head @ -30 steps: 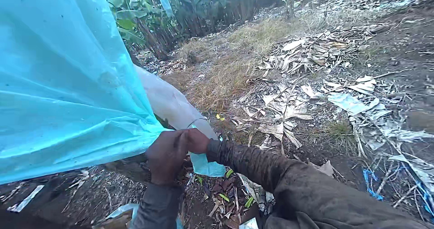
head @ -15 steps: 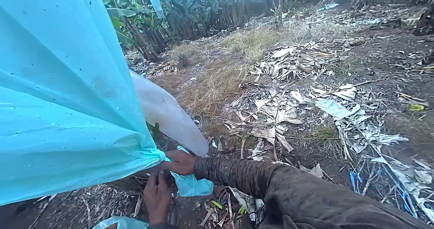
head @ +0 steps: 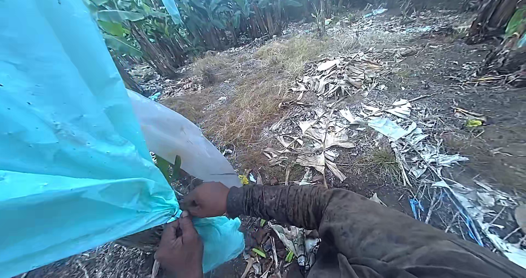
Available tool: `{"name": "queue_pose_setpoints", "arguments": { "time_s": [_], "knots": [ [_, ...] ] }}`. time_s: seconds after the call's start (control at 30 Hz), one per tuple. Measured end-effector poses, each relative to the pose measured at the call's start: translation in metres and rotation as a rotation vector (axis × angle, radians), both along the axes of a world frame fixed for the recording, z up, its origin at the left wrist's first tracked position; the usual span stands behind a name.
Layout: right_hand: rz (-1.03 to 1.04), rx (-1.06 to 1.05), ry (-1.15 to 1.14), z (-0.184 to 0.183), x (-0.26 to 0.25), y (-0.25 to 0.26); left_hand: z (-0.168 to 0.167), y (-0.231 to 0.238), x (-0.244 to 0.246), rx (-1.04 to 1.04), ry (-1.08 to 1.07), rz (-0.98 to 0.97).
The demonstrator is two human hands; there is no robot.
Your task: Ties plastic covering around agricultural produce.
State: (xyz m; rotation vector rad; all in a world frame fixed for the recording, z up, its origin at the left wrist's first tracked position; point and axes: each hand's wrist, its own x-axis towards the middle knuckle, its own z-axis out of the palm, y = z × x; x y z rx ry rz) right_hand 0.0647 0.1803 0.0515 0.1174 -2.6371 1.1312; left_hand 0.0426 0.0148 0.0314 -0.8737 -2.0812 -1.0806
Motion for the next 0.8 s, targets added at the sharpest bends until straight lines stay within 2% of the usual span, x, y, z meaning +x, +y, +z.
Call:
{"name": "queue_pose_setpoints", "arguments": {
  "time_s": [0.1, 0.13, 0.17, 0.23, 0.3, 0.47, 0.53, 0.67, 0.73, 0.8],
  "knots": [
    [0.095, -0.878, -0.174, -0.008, 0.006, 0.012, 0.003, 0.010, -0.001, -0.105, 0.053, 0.013],
    [0.119, -1.077, -0.194, -0.010, 0.009, 0.016, 0.002, 0.013, -0.002, -0.153, 0.089, 0.027],
    [0.141, -1.157, -0.163, -0.010, 0.011, 0.018, 0.002, 0.017, -0.004, -0.198, 0.125, 0.047],
    [0.169, -1.102, -0.029, -0.005, 0.016, 0.018, 0.003, 0.023, -0.007, -0.261, 0.180, 0.080],
    [0.175, -0.955, 0.083, -0.001, 0.018, 0.018, 0.004, 0.024, -0.010, -0.307, 0.207, 0.075],
    [0.135, -0.324, 0.311, -0.017, -0.004, 0.022, 0.009, 0.000, -0.008, -0.481, 0.241, -0.043],
    [0.137, -0.183, 0.333, -0.023, -0.008, 0.020, 0.024, -0.015, -0.008, -0.552, 0.274, -0.076],
    [0.217, -0.189, 0.295, -0.022, -0.007, 0.006, 0.050, -0.029, -0.041, -0.708, 0.242, -0.202],
    [0.269, -0.328, 0.206, -0.015, -0.004, 0.001, 0.053, -0.029, -0.060, -0.718, 0.164, -0.264],
    [0.260, -0.512, 0.098, -0.009, -0.003, -0.002, 0.053, -0.029, -0.067, -0.693, 0.112, -0.235]
  ]
}}
